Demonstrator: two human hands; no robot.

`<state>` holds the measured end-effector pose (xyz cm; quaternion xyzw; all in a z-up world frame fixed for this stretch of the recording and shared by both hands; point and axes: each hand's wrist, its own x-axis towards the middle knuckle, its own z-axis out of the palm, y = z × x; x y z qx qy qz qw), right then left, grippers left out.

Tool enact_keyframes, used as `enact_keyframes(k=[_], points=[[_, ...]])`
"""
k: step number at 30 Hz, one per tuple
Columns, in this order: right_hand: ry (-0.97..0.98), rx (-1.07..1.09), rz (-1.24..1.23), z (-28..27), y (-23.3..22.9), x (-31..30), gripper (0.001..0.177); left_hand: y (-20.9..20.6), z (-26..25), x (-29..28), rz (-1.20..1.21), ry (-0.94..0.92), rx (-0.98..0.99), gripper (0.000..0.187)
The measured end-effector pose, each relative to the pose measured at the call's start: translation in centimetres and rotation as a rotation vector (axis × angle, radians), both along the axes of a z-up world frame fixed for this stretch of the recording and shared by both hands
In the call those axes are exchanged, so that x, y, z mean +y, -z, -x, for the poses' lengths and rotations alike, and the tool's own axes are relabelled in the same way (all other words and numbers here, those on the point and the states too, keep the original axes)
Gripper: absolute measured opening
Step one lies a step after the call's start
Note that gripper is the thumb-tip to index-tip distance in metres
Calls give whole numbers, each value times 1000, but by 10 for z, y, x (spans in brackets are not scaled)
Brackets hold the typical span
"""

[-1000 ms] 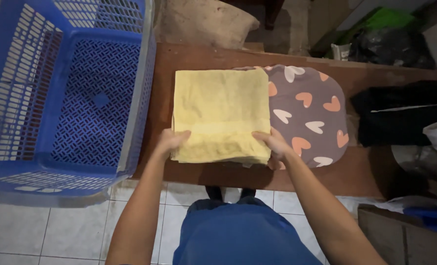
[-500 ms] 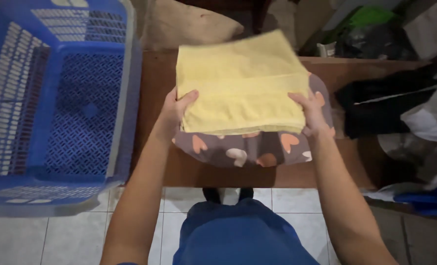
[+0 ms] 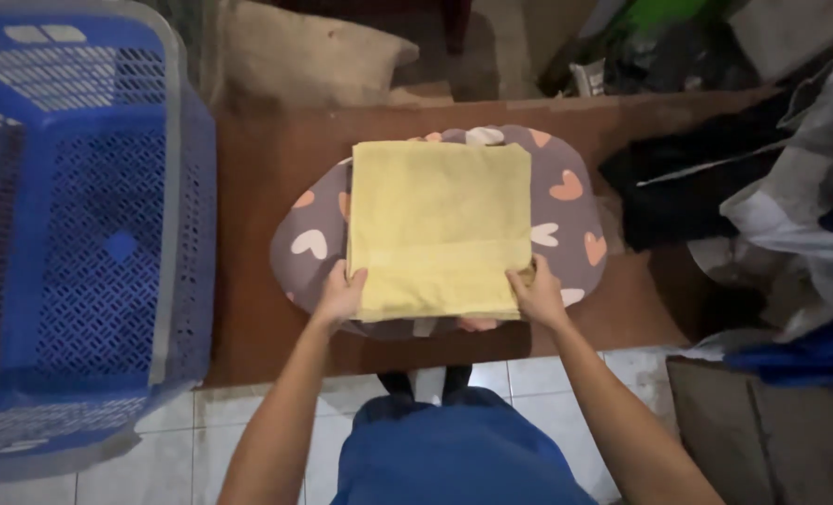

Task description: Folding laundry including a yellow towel and undergarments.

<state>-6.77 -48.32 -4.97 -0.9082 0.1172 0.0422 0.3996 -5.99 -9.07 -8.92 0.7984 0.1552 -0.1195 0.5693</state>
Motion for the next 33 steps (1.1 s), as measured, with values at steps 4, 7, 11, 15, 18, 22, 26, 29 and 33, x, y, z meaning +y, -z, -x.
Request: enact_keyframes(k=[4,7,11,15,18,22,26,29,33], points=[[-143,26,-41,-21,-29,-4,67,-26,-8,0,-117,49,123,37],[-171,94,92,-62,-52,-14,69,-56,-28,-14,-302,58,103,43],[-241,-336,158,-158,-12,-51,73,-88,-105,-36,-701,210,-519,64],[-458,-235,36,-223,-31,-50,60,-78,-186,-48,-880,375,-790,56],[-513,-33,-38,-244,-41,-38,43,-47,-217,-44,-956,494,-763,37],[-570,140,80,-259,-36,-41,33,-37,-225,-31,-903,608,-587,20],[-749,-63,585,-264,-44,-24,38,-51,-231,-23,-812,603,-497,19],[-753,-79,765,-264,-57,-7,40,-54,-238,-19,-823,638,-564,18],[-738,-128,478,-274,-36,-23,38,-35,-250,-12,-724,703,-622,19]])
